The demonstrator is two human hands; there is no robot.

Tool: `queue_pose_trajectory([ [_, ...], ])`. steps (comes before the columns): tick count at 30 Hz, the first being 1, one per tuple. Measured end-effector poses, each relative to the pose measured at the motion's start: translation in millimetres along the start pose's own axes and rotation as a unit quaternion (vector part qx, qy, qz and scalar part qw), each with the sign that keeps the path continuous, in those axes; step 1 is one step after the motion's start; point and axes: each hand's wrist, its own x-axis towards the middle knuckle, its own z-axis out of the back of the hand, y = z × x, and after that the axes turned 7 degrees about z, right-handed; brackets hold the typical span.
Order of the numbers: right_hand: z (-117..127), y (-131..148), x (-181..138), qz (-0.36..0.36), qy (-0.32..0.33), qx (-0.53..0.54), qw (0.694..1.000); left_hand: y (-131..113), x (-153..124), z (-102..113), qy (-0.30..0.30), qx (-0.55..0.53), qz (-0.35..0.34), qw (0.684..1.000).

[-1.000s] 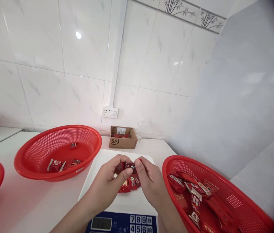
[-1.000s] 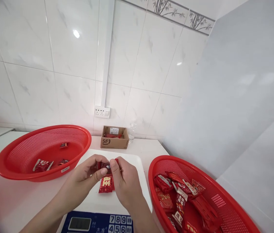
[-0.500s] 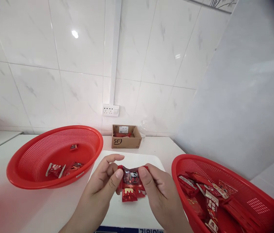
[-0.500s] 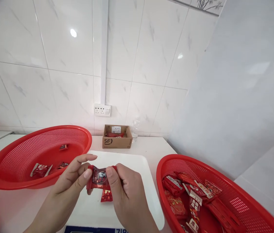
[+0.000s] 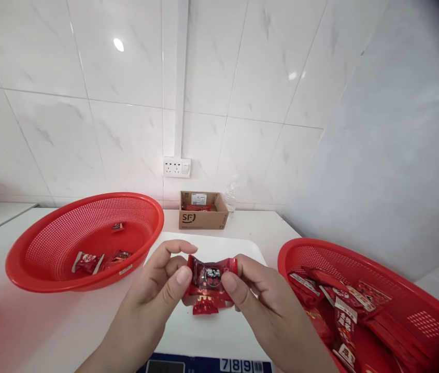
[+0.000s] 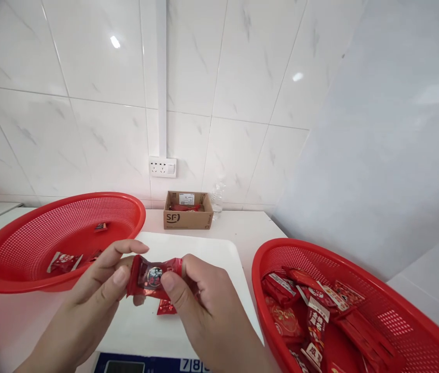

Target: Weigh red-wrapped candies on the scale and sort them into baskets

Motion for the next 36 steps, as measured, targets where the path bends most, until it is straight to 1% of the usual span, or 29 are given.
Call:
queue_pose_trajectory([
  [4, 3, -3, 1, 0.007, 0.003, -0.024, 1.000, 1, 6, 0, 0.044, 0.119, 0.004, 0.992],
  [6, 4, -3, 2, 0.005, -0.003, -0.023, 1.000, 3, 8, 0, 0.051, 0.144, 0.011, 0.988],
  [10, 4, -5, 4, -0.012, -0.044, -0.015, 0.999, 5, 8, -2, 0.071, 0.118, 0.027, 0.990],
  [13, 3, -7, 6, -0.009, -0.063, -0.001, 0.998, 6, 6, -5, 0.067, 0.086, 0.029, 0.994],
  [15, 3, -7, 6, 0.006, -0.054, 0.002, 0.999, 5, 4, -6, 0.058, 0.073, 0.027, 0.995],
  [18, 3, -7, 4, 0.015, -0.035, -0.017, 0.999, 4, 2, -6, 0.050, 0.090, 0.017, 0.995],
  [20, 3, -6, 3, 0.016, -0.035, -0.031, 0.999, 3, 1, -6, 0.054, 0.110, 0.012, 0.992],
  [23, 3, -5, 2, 0.028, -0.023, -0.047, 0.998, 3, 1, -6, 0.065, 0.122, 0.023, 0.990],
  [26, 2, -5, 2, 0.031, -0.010, -0.051, 0.998, 6, 3, -5, 0.072, 0.106, 0.037, 0.991],
  [29, 1, -7, 3, 0.018, -0.013, -0.030, 0.999, 10, 5, -4, 0.076, 0.064, 0.044, 0.994],
  [33, 2, -12, 3, 0.007, -0.035, 0.018, 0.999, 10, 5, -6, 0.082, -0.010, 0.065, 0.994],
  [36, 5, -17, 1, 0.035, -0.066, 0.056, 0.996, 6, 4, -9, 0.069, -0.064, 0.091, 0.991],
])
